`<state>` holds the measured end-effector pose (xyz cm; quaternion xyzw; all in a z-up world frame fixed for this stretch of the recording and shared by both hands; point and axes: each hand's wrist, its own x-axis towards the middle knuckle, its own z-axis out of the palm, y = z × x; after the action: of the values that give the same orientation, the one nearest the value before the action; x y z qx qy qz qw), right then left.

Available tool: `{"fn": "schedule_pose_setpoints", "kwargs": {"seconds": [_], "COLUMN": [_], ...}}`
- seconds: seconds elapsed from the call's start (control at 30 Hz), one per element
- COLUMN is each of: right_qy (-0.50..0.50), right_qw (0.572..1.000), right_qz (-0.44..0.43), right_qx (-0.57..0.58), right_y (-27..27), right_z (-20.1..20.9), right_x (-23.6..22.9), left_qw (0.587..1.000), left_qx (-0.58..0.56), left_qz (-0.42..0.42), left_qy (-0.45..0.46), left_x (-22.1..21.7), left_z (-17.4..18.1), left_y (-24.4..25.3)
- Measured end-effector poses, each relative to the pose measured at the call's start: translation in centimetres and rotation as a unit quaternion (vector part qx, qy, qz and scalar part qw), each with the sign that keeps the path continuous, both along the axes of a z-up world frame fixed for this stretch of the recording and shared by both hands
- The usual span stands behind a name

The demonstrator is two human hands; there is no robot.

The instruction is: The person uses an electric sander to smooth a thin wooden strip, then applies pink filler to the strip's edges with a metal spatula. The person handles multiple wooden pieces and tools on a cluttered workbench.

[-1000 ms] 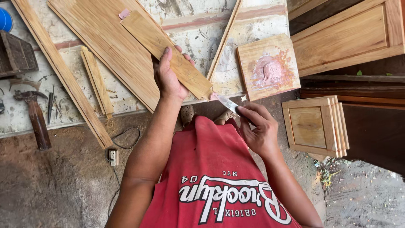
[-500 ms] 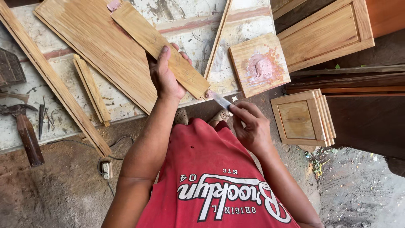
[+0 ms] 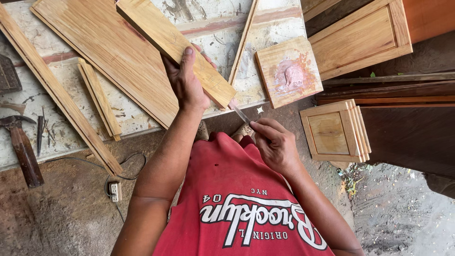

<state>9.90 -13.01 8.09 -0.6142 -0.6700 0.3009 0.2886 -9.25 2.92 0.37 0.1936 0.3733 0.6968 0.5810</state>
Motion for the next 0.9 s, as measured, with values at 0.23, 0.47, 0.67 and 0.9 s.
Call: {"fn": "schedule_pose_setpoints", "kwargs": {"seconds": [0.23,0.47,0.67,0.9], "right_qy": [0.077,0.005,-0.018,-0.106], "right_qw": [0.992,0.998,0.99,0.974], "right_qz": [-0.038,0.021,0.046,0.038], "right_qx": [-0.089,0.057,0.129,0.196], "right_y": [0.6,1.3,2.5,3.3], "right_z": [1.1,2.8,3.0,3.4], "right_x": [2.8,2.9,2.4,2.3], "left_qw": [0.972,0.933,0.922,0.917], "left_qx": [-0.096,-0.141,-0.152,-0.159], "left_qz": [-0.206,-0.329,-0.355,-0.365], "left_qy": [0.057,0.041,0.011,0.019], "left_x": [-1.3,1.4,2.6,3.1], "left_z": [-2.3,-3.9,-3.0,-2.3], "left_y": [2.8,2.6,1.4,0.8]}}
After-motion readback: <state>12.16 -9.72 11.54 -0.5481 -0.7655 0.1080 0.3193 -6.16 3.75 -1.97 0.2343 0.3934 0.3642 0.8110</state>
